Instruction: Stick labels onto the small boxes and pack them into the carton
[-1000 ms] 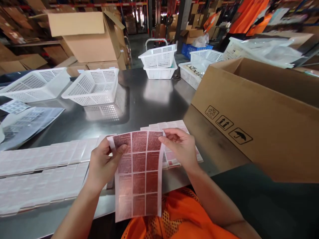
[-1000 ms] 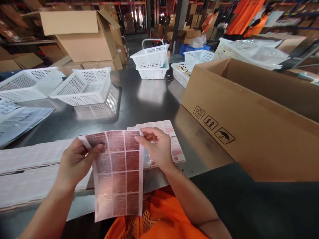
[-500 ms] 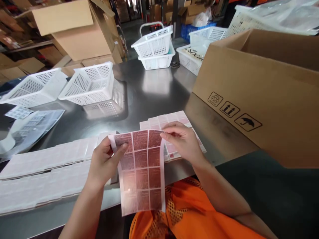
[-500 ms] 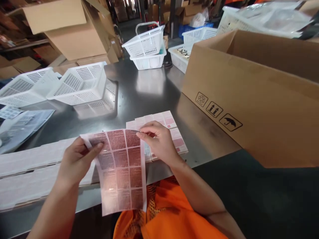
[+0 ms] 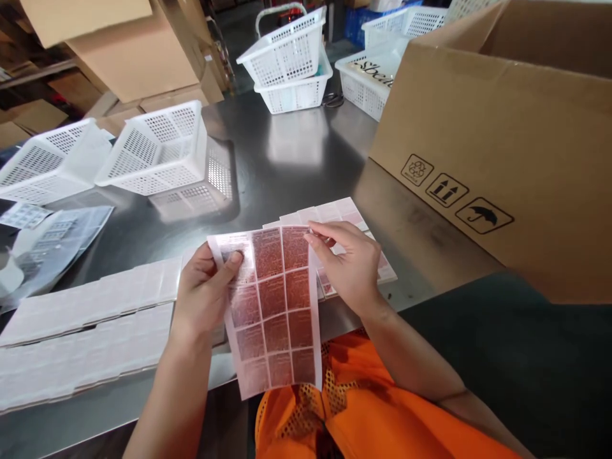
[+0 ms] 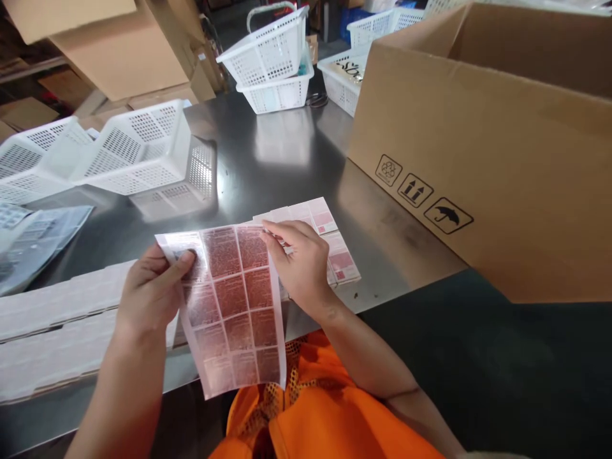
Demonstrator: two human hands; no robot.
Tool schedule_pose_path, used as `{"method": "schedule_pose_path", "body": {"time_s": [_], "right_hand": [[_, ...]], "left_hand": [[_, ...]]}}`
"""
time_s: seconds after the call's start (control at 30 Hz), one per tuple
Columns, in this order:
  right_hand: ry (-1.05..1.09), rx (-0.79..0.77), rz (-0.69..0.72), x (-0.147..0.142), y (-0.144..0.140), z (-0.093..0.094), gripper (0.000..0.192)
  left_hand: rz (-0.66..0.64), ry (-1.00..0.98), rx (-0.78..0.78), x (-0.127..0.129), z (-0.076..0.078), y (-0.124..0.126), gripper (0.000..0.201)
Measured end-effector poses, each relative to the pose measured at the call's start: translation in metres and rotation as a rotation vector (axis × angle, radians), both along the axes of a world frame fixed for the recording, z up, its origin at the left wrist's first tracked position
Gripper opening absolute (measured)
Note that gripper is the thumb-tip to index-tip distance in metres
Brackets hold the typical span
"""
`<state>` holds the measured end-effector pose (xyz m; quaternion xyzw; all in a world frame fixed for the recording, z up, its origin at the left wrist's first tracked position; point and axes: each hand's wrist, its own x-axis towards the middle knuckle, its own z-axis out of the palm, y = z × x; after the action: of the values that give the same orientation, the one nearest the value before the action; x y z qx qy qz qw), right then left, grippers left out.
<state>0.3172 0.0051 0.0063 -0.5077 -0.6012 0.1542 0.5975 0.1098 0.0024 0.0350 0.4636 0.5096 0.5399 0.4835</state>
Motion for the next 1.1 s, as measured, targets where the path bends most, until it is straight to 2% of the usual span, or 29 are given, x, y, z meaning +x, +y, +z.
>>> {"method": "schedule_pose_path", "body": {"time_s": [0.23,0.4,0.87,1.03,1.1], "right_hand": [[-0.015,-0.03,-0.017,-0.01,0.001,-0.002,0.015],[-0.037,-0.083,-0.03,-0.011,0.002,-0.003,0.024],[0.031,-0.097,-0.077,-0.007,0.0,-0.003,0.006],[0.064,-0.136,-0.058,-0.007,0.002,-0.006,0.017],[0.088,-0.137,-0.029,-0.006,0.003,-0.006,0.015]], "left_hand": [[0.042,0.032,-0.011,0.0,-0.002,0.001,0.032],[0.021,-0.005,0.001,-0.002,-0.004,0.001,0.026],[0.059,0.033,0.011,0.002,-0.007,-0.002,0.024],[0.055,0.097,0.041,0.001,-0.009,-0.004,0.023],[0.077,0.147,0.067,-0.001,-0.011,-0.005,0.023]]}}
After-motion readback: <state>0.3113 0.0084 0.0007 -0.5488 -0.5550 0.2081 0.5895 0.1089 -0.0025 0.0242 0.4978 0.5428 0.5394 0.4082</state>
